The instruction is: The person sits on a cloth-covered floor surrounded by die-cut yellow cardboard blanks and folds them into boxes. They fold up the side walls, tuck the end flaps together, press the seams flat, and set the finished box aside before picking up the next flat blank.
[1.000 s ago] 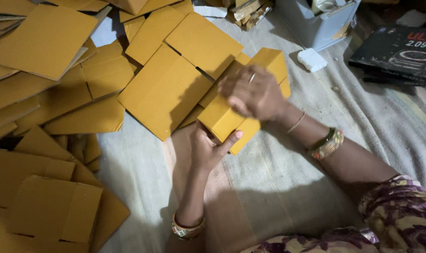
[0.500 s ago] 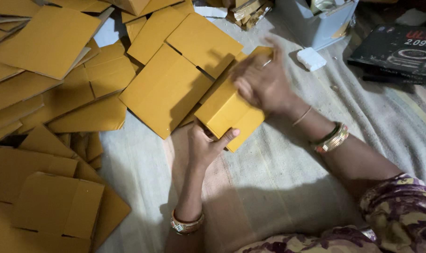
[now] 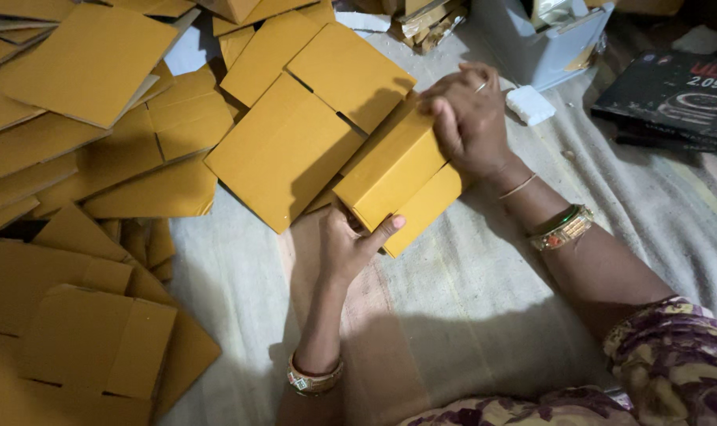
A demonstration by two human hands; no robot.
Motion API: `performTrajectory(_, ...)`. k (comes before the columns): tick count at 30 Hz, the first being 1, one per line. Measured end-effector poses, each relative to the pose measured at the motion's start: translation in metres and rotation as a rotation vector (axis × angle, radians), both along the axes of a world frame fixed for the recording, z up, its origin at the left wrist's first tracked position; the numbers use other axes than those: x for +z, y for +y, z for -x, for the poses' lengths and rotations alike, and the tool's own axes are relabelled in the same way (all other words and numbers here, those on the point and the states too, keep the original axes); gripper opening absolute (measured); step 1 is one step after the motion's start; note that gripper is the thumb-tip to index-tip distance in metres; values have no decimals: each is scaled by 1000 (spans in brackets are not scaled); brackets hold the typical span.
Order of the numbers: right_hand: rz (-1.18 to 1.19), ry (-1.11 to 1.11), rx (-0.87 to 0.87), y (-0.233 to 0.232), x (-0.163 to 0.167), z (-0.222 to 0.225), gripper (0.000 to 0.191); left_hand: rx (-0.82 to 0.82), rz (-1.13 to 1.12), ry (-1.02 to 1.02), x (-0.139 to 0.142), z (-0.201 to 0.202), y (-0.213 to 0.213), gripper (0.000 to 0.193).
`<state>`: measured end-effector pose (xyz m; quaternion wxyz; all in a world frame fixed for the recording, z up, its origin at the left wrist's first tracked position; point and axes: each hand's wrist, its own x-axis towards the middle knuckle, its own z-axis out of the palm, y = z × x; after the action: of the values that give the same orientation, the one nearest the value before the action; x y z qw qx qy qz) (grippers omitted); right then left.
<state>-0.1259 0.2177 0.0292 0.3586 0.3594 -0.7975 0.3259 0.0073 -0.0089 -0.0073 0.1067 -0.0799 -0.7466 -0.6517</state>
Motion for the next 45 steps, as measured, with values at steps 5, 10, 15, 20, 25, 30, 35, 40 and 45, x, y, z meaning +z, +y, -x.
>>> performTrajectory(5,520,-610,218,14,16,11,40,94,165,242,3,-5,-2,64)
performTrajectory(10,549,-1379,533,53,55,3,72,241,518,819,-8,4,-18,62)
performTrajectory(15,256,-1432,399,45,52,2,72,157,823,833,-19,4,-19,48)
performTrajectory(20,367,-1479,353,32,23,19,58,191,914,594,0,4,-17,60)
performTrajectory(25,465,-1304,256,23,-10,31,49,97,1231,138,39,-7,-5,90)
performTrajectory(30,294,-1116,219,25,-16,32,51,29,1361,-263,63,-18,40,132)
performTrajectory(35,176,-1122,148,26,0,15,54,153,1377,-295,55,-9,80,139)
performTrajectory(40,130,-888,-29,13,4,5,49,171,1345,-29,48,57,115,139)
performTrajectory(45,212,-869,112,17,10,15,44,52,1388,-53,55,108,139,137)
